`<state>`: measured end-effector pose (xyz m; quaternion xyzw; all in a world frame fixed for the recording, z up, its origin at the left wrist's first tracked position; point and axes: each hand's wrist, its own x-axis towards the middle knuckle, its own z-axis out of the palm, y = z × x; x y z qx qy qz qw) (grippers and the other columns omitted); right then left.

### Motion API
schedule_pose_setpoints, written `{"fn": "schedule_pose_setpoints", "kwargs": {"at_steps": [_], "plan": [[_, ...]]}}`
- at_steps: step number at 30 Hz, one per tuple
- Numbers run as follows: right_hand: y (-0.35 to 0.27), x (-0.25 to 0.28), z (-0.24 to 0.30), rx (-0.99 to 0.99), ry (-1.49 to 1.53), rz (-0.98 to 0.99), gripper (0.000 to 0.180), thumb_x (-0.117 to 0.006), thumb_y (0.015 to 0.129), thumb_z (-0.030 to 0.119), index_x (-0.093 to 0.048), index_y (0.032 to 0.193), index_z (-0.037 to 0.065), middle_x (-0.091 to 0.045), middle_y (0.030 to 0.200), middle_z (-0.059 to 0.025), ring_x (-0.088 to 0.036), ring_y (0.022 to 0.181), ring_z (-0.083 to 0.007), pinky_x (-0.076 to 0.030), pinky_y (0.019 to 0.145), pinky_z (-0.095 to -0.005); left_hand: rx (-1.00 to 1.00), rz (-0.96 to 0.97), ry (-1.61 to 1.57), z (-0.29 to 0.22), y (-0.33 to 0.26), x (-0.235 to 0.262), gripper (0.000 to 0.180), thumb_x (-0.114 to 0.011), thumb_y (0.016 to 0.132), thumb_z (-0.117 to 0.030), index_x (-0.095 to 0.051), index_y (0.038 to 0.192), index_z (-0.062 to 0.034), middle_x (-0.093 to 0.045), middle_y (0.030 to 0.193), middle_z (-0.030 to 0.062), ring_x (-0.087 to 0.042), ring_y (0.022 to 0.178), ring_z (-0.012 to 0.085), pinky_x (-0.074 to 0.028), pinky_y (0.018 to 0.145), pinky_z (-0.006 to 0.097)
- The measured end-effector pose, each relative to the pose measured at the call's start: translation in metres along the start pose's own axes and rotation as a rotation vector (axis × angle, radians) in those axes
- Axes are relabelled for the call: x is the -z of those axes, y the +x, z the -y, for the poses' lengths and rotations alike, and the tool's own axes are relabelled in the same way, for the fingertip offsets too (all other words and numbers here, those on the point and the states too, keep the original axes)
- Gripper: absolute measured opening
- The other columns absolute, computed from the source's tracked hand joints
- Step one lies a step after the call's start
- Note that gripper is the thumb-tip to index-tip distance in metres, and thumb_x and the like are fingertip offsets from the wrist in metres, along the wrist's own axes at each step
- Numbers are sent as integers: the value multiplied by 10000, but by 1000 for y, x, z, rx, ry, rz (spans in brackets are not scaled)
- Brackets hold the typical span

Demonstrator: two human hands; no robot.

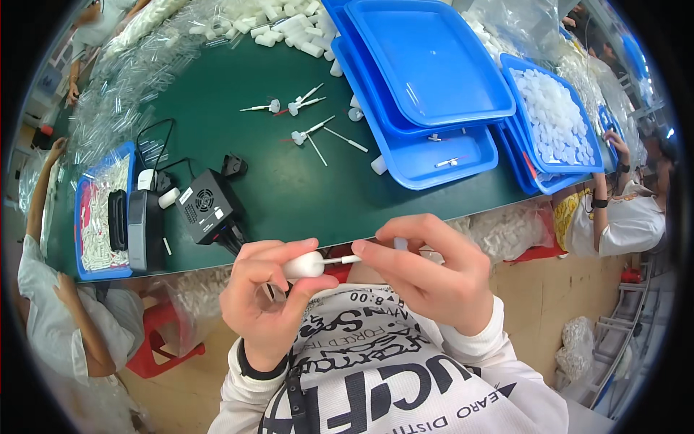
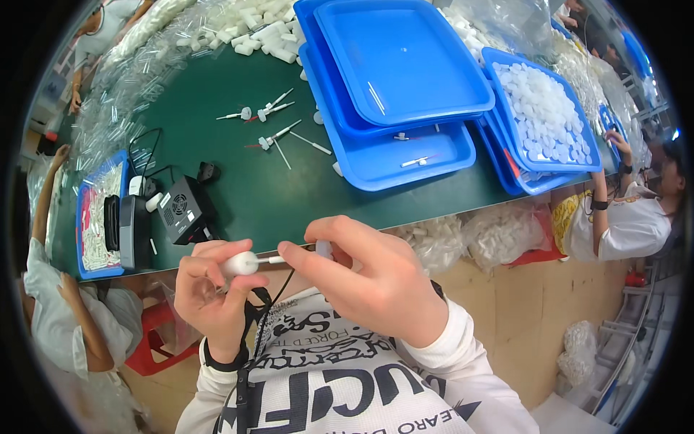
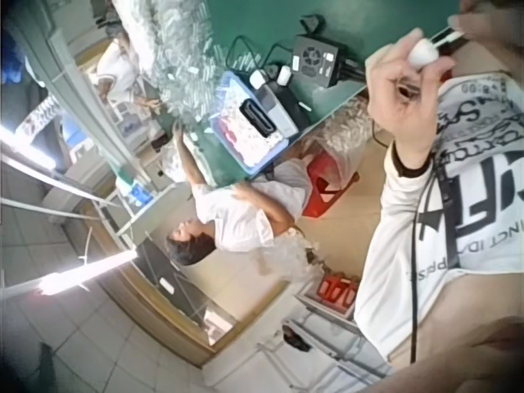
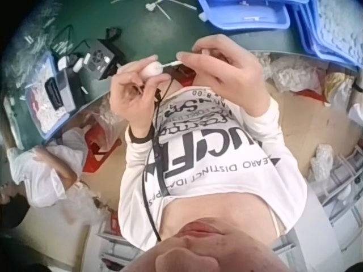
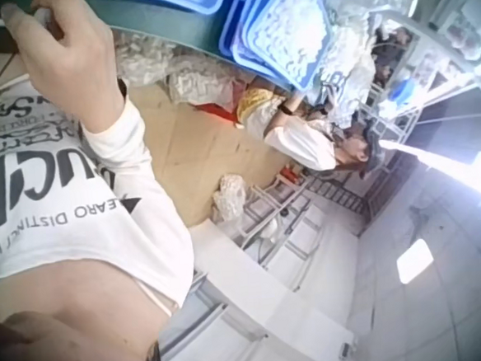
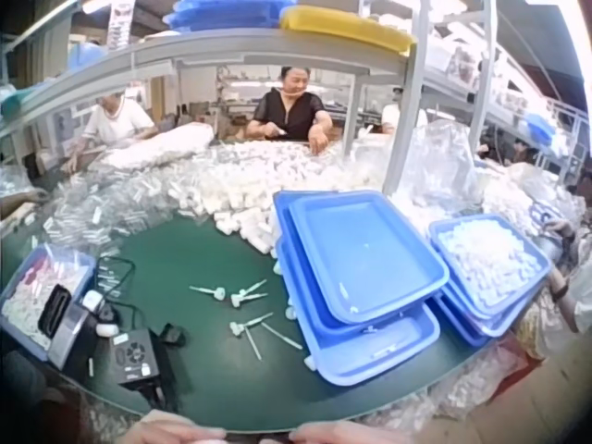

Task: The person repeatedly picks up small white cylindrical components and thin rods from a green table, inserts the rods into the cylinders, and places the assembled units into a blue tray. The process is repeated continuously with multiple identical parts.

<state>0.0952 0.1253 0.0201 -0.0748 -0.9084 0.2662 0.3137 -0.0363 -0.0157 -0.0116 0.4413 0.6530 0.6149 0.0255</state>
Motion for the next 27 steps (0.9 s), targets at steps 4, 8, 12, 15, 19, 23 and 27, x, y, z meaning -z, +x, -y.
{"fn": "schedule_pose_setpoints", "kwargs": {"at_steps": [4, 8, 12, 15, 19, 23, 27], "plan": [[-1, 1, 1, 40, 6, 37, 334, -631, 616, -49, -651, 940, 31, -554, 817, -57, -492, 542, -108, -419, 470, -228, 113, 62, -83, 2, -6, -1, 407, -807, 633, -70, -416, 741, -50, -669, 885, 161, -586, 724, 151, -473, 606, 236], [3, 5, 11, -229, 345, -36, 320, -652, 682, -49, -624, 995, 12, -592, 897, -87, -571, 631, -136, -482, 551, -236, 299, 132, -183, 1, -13, 1, 375, -797, 656, -82, -445, 772, -28, -663, 896, 184, -584, 686, 113, -470, 591, 214], [-2, 10, -7, -343, 655, 45, 288, -667, 742, -17, -599, 1022, -17, -611, 979, -109, -633, 761, -156, -524, 652, -246, 375, 88, -344, -10, -7, -1, 336, -772, 679, -39, -456, 790, -19, -638, 967, 214, -577, 730, 109, -481, 647, 227], [-5, 8, -14, -501, 831, -13, 268, -652, 744, -45, -596, 1006, -53, -630, 938, -106, -640, 776, -150, -520, 709, -251, 374, 99, -400, -17, -2, -6, 307, -741, 692, 21, -463, 818, -2, -597, 1007, 190, -565, 774, 125, -481, 709, 249], [-7, 7, -21, -580, 957, -2, 247, -661, 732, -64, -615, 975, -61, -639, 901, -110, -644, 766, -155, -517, 718, -255, 364, 125, -284, -15, -5, -2, 287, -726, 685, 59, -486, 835, 10, -536, 974, 142, -560, 796, 151, -479, 740, 268], [-8, 4, -23, -552, 1038, 53, 238, -679, 715, -72, -629, 948, -58, -634, 881, -105, -643, 773, -156, -522, 703, -246, 151, 182, -106, -13, -5, -3, 263, -731, 679, 53, -514, 821, 4, -525, 957, 129, -558, 778, 150, -485, 696, 264], [-8, -2, -24, -491, 979, 45, 246, -697, 703, -66, -645, 942, -37, -631, 877, -102, -642, 785, -154, -530, 691, -245, 181, 107, -126, -10, -6, -6, 258, -737, 671, 50, -519, 798, -4, -541, 946, 129, -570, 785, 156, -490, 664, 256]]}}
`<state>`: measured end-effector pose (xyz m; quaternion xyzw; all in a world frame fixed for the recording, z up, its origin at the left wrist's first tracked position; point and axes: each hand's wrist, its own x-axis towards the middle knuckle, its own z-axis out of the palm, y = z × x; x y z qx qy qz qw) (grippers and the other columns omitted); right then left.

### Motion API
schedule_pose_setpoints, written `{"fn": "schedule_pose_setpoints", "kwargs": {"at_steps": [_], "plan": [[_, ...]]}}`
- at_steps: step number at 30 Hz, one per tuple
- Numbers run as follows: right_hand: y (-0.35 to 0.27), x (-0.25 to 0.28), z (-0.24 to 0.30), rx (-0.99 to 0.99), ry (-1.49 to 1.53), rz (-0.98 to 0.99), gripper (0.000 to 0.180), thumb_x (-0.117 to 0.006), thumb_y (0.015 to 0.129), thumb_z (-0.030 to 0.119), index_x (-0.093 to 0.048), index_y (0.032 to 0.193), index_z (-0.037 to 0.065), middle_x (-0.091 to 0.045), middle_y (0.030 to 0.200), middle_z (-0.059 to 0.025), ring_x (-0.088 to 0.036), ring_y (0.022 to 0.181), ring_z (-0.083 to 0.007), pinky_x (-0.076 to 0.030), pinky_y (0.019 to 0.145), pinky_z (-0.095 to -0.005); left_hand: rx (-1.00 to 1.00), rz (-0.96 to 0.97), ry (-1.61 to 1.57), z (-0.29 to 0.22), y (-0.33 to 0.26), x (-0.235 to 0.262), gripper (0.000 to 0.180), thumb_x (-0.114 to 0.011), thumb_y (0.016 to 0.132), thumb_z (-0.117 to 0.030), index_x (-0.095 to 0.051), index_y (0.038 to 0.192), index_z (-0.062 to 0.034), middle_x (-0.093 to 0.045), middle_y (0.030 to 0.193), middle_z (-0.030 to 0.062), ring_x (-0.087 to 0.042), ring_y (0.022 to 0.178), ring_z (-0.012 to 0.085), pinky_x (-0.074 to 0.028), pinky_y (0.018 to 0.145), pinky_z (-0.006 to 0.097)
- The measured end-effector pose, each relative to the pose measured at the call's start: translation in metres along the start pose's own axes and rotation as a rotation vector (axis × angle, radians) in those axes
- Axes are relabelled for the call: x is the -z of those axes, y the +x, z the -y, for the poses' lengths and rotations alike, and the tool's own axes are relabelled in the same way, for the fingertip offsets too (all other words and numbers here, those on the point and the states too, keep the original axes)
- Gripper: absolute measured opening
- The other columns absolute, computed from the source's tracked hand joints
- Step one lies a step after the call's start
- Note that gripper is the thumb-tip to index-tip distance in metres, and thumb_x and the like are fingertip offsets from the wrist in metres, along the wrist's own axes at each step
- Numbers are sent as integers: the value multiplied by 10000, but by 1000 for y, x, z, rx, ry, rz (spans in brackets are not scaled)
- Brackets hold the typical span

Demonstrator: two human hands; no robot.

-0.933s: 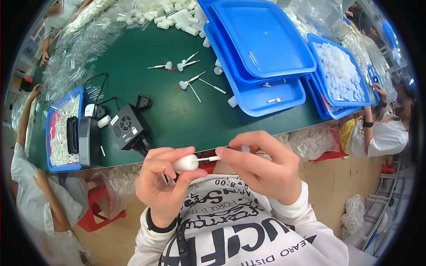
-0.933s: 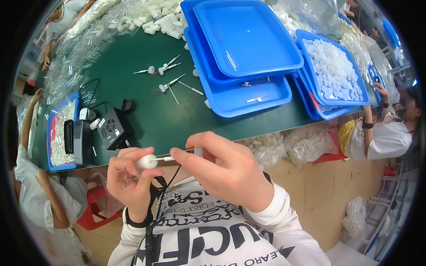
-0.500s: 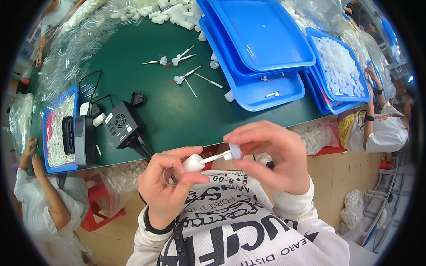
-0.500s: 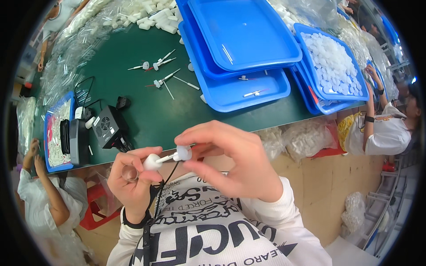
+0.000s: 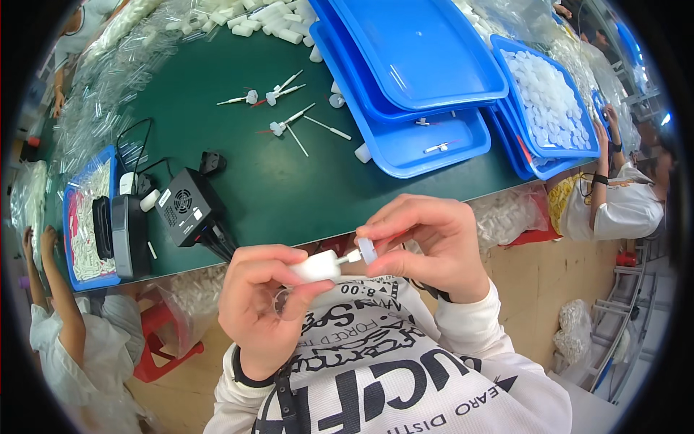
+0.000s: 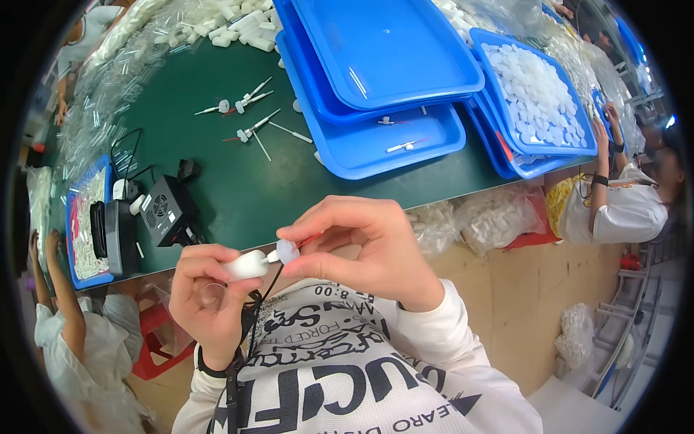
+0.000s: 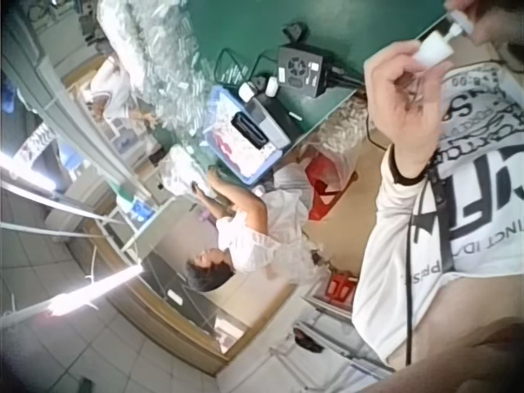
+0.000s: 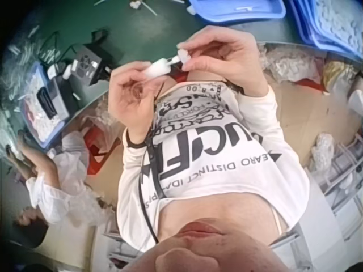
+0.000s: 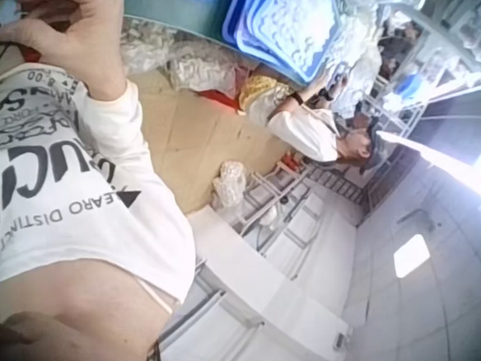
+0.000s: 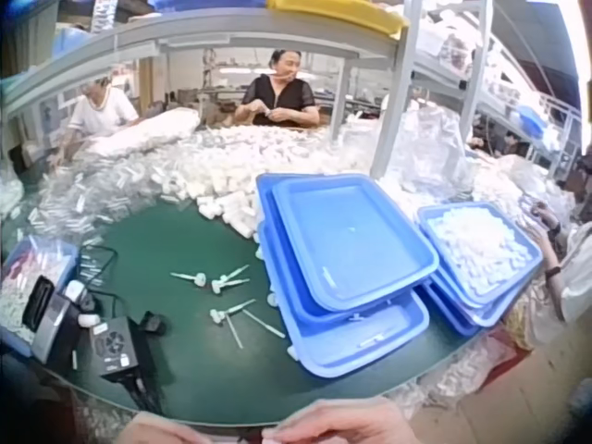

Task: The person repeatedly picks up small white cylindrical components and thin rods from a green table, inserts the rods into the cylinders, and places the assembled units into a blue tray. The process is repeated continuously with multiple identical parts.

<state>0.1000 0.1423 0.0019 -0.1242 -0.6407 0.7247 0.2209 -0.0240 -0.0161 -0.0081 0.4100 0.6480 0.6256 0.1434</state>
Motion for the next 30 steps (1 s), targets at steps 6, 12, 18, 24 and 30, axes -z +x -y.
{"fn": "schedule_pose_setpoints", "kwargs": {"at_steps": [6, 12, 18, 24, 30], "plan": [[1, -3, -4, 34, -59, -1, 245, -731, 685, -32, -662, 920, -20, -640, 888, -106, -642, 779, -149, -531, 667, -236, -14, -48, 17, 3, -4, -1, 302, -760, 636, 52, -490, 748, -24, -563, 915, 127, -593, 817, 177, -503, 667, 266], [1, -8, -4, 39, -113, -2, 287, -783, 598, -38, -676, 864, -29, -653, 873, -160, -642, 715, -165, -509, 640, -251, -106, -30, 108, 2, -4, -1, 308, -782, 622, 21, -493, 708, -42, -611, 871, 121, -626, 755, 199, -516, 637, 268], [0, -9, -8, 34, -181, 6, 266, -795, 592, -6, -687, 835, -16, -667, 832, -139, -644, 712, -154, -496, 635, -245, -149, -38, 119, 2, -3, -3, 302, -789, 623, -2, -496, 687, -44, -625, 849, 114, -640, 742, 211, -518, 601, 267], [1, -11, -15, 100, -166, -17, 299, -806, 600, 25, -678, 867, -12, -660, 797, -111, -629, 683, -135, -482, 619, -232, -78, -8, 151, 1, -2, -4, 276, -770, 644, 11, -503, 698, -32, -629, 858, 113, -637, 770, 221, -514, 629, 278], [6, -20, -17, -23, -105, -57, 345, -689, 760, 39, -556, 1075, -10, -572, 755, -34, -553, 635, -59, -442, 544, -178, 328, 131, -191, 9, 3, -9, 259, -699, 715, 33, -454, 757, -37, -622, 940, 141, -597, 857, 190, -463, 766, 282]]}}
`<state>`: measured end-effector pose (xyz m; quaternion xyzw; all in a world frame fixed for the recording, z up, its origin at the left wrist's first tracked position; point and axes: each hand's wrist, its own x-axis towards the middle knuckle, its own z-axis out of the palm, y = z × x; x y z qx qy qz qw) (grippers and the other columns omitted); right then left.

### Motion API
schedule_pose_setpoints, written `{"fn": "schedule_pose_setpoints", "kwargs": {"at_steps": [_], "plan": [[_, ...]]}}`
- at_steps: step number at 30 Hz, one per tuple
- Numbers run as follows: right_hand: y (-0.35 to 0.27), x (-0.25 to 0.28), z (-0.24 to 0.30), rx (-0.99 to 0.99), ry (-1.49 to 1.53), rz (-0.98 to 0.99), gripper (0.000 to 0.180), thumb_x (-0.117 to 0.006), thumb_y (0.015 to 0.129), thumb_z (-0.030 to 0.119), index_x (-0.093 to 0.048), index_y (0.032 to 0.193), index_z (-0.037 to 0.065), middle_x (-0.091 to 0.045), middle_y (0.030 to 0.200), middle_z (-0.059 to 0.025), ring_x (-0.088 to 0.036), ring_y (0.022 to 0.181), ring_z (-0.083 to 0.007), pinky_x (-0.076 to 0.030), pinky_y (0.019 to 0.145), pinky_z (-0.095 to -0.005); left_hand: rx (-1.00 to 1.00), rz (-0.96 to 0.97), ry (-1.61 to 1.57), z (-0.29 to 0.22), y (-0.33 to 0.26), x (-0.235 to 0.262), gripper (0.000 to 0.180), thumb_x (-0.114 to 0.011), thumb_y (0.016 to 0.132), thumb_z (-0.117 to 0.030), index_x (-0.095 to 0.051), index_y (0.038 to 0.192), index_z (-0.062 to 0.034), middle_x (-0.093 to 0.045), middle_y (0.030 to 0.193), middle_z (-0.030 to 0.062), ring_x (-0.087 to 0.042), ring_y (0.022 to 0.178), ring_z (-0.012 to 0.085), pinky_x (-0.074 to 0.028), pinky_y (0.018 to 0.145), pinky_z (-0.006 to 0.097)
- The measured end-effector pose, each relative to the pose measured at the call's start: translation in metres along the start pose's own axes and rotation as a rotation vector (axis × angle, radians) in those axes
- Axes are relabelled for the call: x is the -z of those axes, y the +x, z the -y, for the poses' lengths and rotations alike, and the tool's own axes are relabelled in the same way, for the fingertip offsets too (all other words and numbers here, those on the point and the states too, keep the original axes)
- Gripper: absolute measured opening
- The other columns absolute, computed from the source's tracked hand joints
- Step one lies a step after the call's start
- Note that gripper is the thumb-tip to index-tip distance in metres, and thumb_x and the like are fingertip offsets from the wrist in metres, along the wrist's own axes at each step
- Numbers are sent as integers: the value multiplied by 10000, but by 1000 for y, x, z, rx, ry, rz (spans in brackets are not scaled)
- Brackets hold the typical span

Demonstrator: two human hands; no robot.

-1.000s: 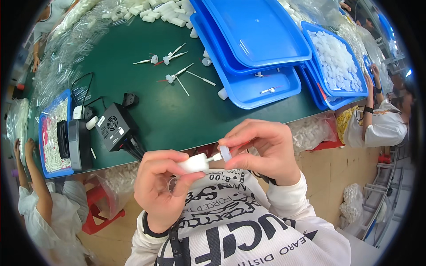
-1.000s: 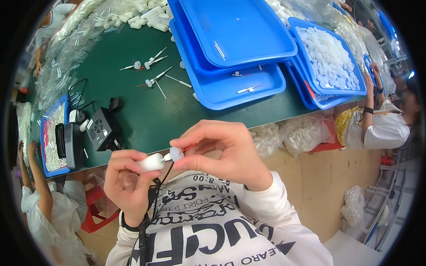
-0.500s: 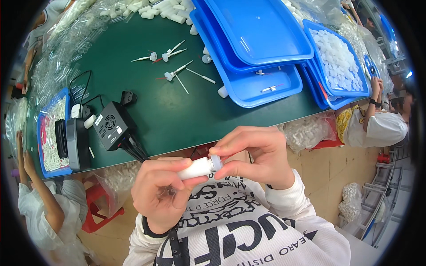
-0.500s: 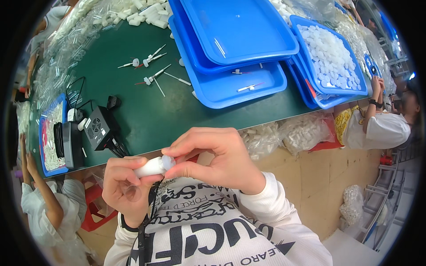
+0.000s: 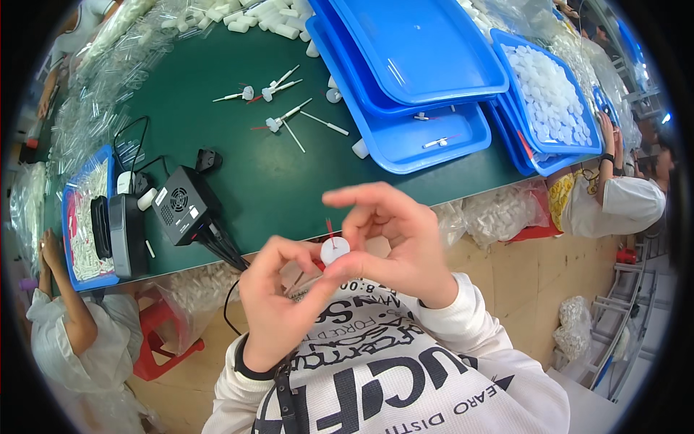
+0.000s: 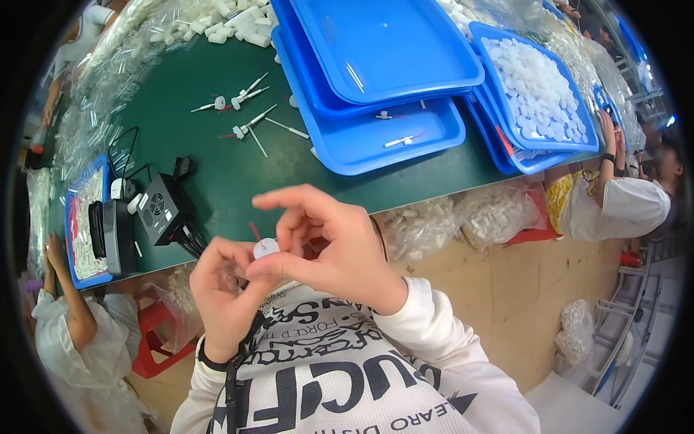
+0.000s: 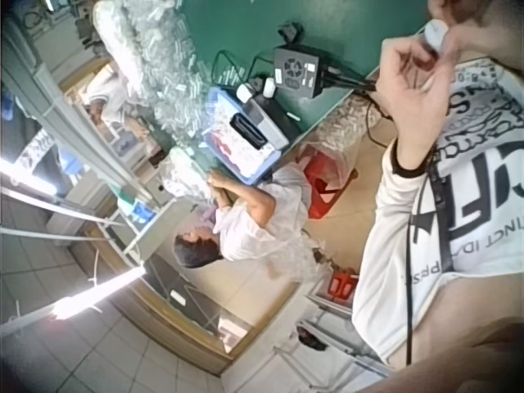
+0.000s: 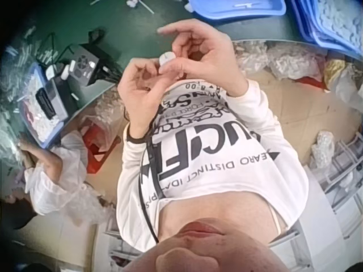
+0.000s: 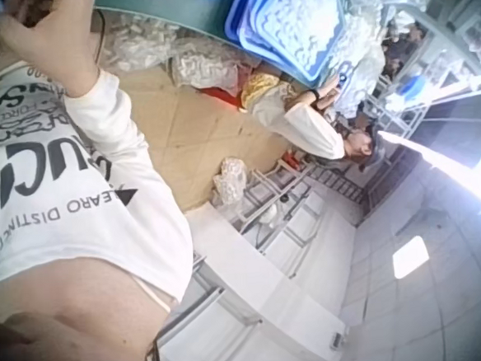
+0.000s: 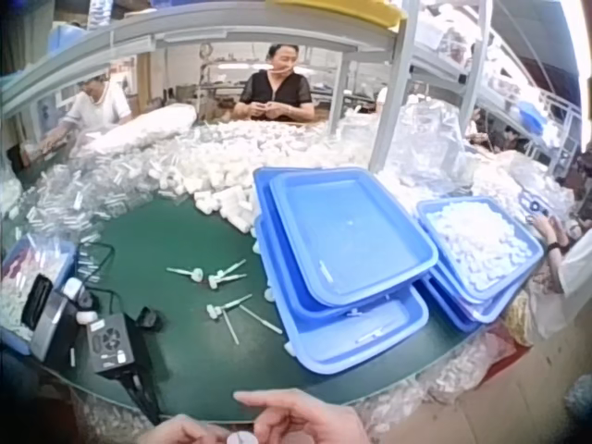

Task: The person repeatedly picks up small white cylindrical components and thin rods from a green table, inserts the rods into the cylinders, and places the assembled units into a blue tray. The process is repeated continuously with multiple identical parts.

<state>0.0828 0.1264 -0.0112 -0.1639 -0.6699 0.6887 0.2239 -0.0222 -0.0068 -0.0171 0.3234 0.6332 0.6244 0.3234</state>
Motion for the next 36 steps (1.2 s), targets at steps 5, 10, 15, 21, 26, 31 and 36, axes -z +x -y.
{"fn": "schedule_pose_setpoints", "kwargs": {"at_steps": [5, 10, 15, 21, 26, 31, 36], "plan": [[-9, 2, -13, 6, 247, -199, 195, -554, 868, 64, -558, 1043, -22, -579, 773, -30, -553, 713, -69, -449, 641, -199, 211, 15, -453, -3, 7, 0, 280, -605, 777, 46, -396, 926, -67, -590, 974, 143, -583, 868, 169, -458, 787, 267], [-24, 2, -22, -1, 56, -192, 159, -556, 846, 49, -568, 987, -24, -590, 779, -40, -564, 708, -85, -454, 641, -212, 263, 31, -668, 2, 8, -1, 350, -592, 809, 11, -406, 1097, -58, -553, 1040, 152, -552, 986, 207, -447, 857, 319], [-29, -6, -27, 117, 38, -213, 252, -635, 769, 61, -566, 999, -14, -590, 859, -64, -566, 678, -98, -460, 627, -213, 240, 39, -628, 8, 12, -7, 367, -548, 838, 16, -396, 1170, -21, -541, 1040, 117, -553, 982, 204, -445, 864, 324], [6, 14, 10, 462, -652, -76, 323, -700, 660, 93, -620, 973, 82, -536, 974, -93, -524, 795, -214, -441, 695, -301, 245, 236, -361, 20, 4, -11, 310, -532, 865, 4, -420, 1154, 30, -535, 1034, 99, -547, 974, 152, -451, 820, 265], [19, 14, 16, 485, -786, 250, 239, -728, 612, 161, -653, 834, 116, -491, 1049, -77, -473, 888, -254, -414, 781, -345, 194, 232, -17, 20, -2, -6, 229, -510, 853, 24, -469, 1075, 62, -565, 984, 99, -569, 898, 140, -480, 750, 257], [13, 19, 19, 387, -455, 207, 248, -724, 664, 102, -592, 870, 62, -526, 998, -89, -537, 859, -256, -449, 735, -318, 232, 172, -224, 14, 1, -7, 299, -607, 780, 41, -480, 1050, 40, -579, 936, 97, -594, 825, 141, -501, 721, 262], [-16, 34, -8, 116, 271, -12, 325, -579, 785, -21, -461, 1087, -39, -541, 1011, -126, -592, 888, -175, -492, 787, -304, 191, 113, -531, 19, 3, 4, 370, -626, 728, 100, -479, 1056, 15, -588, 915, 123, -623, 781, 181, -520, 668, 266]]}}
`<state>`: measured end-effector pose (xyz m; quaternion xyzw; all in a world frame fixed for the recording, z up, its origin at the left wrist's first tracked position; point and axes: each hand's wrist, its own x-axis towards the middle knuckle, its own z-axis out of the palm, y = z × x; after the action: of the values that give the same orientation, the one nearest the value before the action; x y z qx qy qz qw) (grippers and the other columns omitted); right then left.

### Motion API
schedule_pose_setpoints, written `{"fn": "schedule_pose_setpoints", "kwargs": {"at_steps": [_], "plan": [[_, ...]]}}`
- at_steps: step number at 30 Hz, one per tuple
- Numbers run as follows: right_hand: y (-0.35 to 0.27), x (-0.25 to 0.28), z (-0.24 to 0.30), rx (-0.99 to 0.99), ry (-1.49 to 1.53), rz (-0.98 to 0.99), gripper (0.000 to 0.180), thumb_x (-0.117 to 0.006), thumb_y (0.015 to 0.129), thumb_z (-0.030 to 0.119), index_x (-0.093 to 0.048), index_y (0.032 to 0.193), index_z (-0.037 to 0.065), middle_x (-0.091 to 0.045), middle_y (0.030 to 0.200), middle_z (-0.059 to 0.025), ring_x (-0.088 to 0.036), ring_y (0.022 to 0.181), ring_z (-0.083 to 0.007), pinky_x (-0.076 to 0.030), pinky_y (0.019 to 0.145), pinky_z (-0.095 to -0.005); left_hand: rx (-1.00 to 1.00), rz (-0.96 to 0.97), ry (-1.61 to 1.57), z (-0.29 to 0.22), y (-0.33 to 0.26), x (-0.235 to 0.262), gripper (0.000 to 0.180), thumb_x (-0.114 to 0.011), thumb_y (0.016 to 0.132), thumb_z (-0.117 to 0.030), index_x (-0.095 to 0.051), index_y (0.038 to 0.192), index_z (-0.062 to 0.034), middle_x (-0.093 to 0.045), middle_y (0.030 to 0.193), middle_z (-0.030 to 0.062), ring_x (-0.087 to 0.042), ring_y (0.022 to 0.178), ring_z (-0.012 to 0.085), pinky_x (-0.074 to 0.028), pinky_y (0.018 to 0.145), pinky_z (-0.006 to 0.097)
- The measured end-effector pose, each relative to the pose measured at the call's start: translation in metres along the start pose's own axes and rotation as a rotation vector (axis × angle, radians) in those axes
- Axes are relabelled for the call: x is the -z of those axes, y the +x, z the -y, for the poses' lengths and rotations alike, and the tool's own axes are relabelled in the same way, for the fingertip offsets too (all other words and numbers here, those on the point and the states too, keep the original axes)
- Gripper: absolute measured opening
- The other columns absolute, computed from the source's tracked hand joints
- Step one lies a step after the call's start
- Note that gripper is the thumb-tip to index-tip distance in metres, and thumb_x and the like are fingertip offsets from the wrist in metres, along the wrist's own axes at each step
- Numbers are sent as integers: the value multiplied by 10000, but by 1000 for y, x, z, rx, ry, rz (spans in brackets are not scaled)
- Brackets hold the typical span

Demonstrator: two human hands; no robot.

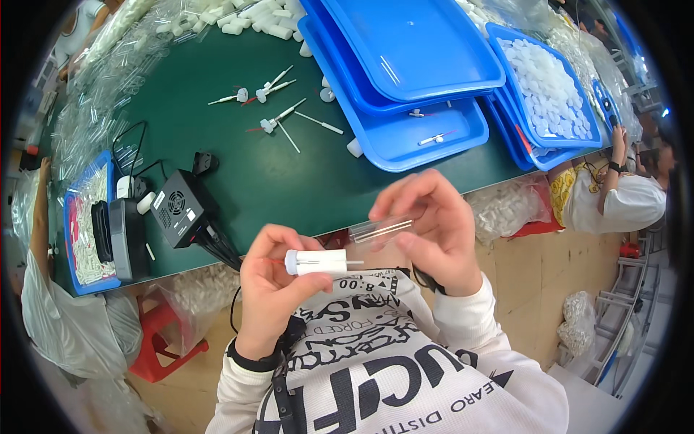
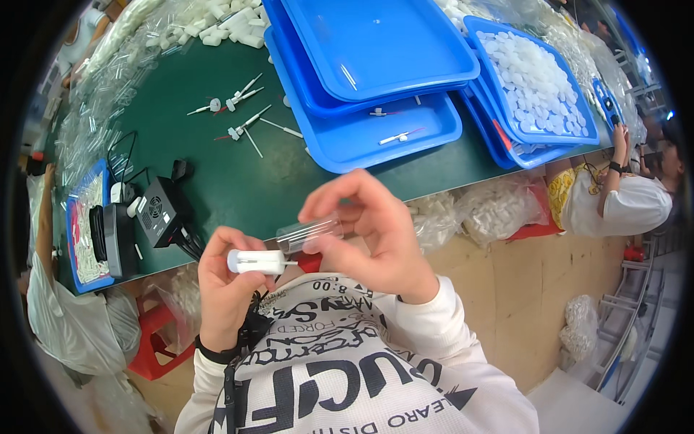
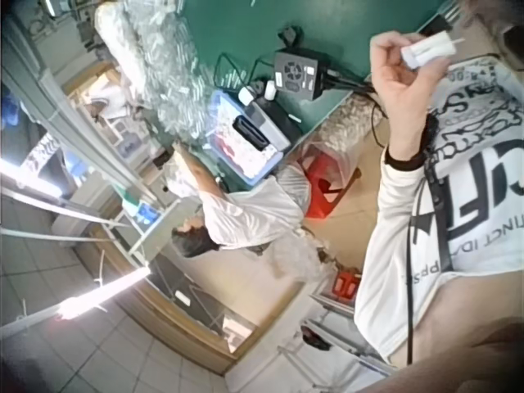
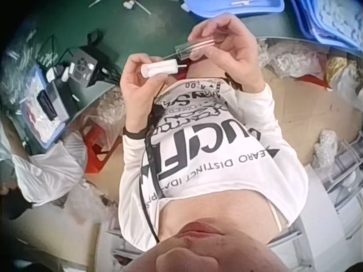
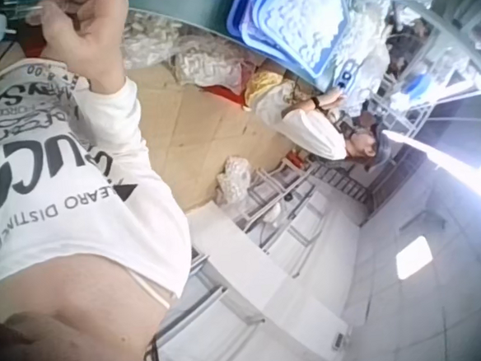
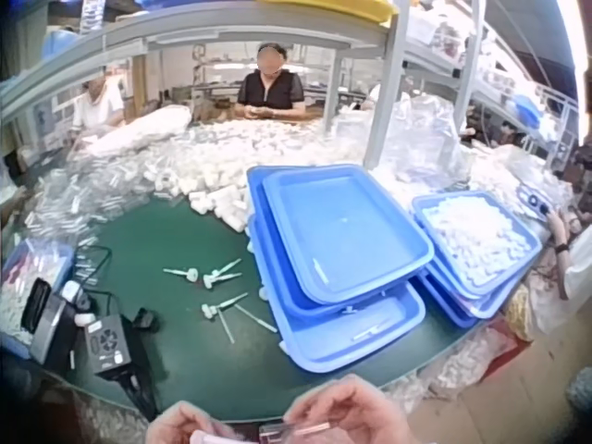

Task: The person repeatedly picks up small white cylindrical components and thin rods from a green table, inserts the rods into the cylinders, and places the assembled units into a blue tray. The process is repeated continuously with multiple identical parts.

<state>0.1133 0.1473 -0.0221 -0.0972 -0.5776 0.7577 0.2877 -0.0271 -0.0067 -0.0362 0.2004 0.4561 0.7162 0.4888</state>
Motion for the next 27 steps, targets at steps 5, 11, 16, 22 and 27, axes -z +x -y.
{"fn": "schedule_pose_setpoints", "kwargs": {"at_steps": [5, 11, 16, 22, 27], "plan": [[-15, -5, -14, 12, 46, -32, 274, -568, 758, -106, -576, 1026, -49, -528, 1055, -153, -602, 894, -198, -502, 790, -311, -77, -24, 78, -1, -2, -7, 330, -648, 697, 62, -532, 1000, 6, -577, 882, 137, -620, 746, 218, -531, 624, 308], [-18, -2, -15, 86, -160, 22, 246, -631, 729, -95, -619, 965, -26, -555, 1015, -142, -597, 905, -194, -506, 777, -295, -108, -28, 143, 0, -4, 1, 243, -716, 664, 88, -615, 875, 23, -627, 915, 150, -625, 828, 191, -513, 722, 291], [-18, -7, -14, 56, -93, -20, 265, -640, 717, -100, -620, 971, -25, -555, 1030, -148, -595, 919, -203, -515, 778, -308, -146, -55, 146, -2, -3, 0, 223, -696, 671, 117, -613, 858, 27, -623, 911, 151, -626, 824, 193, -515, 722, 286], [-13, -6, -16, 202, -291, -54, 267, -687, 690, -64, -652, 945, 7, -594, 971, -118, -602, 866, -181, -507, 705, -280, -166, -92, 202, -2, -2, -2, 214, -685, 679, 127, -607, 849, 24, -618, 894, 140, -616, 824, 180, -504, 719, 272], [-12, -11, -18, 204, -396, -34, 266, -734, 640, -43, -653, 891, -1, -610, 952, -154, -581, 854, -202, -466, 728, -297, -211, -95, 291, 0, 0, -2, 205, -689, 674, 124, -614, 835, 20, -619, 889, 136, -608, 813, 173, -484, 704, 262]]}}
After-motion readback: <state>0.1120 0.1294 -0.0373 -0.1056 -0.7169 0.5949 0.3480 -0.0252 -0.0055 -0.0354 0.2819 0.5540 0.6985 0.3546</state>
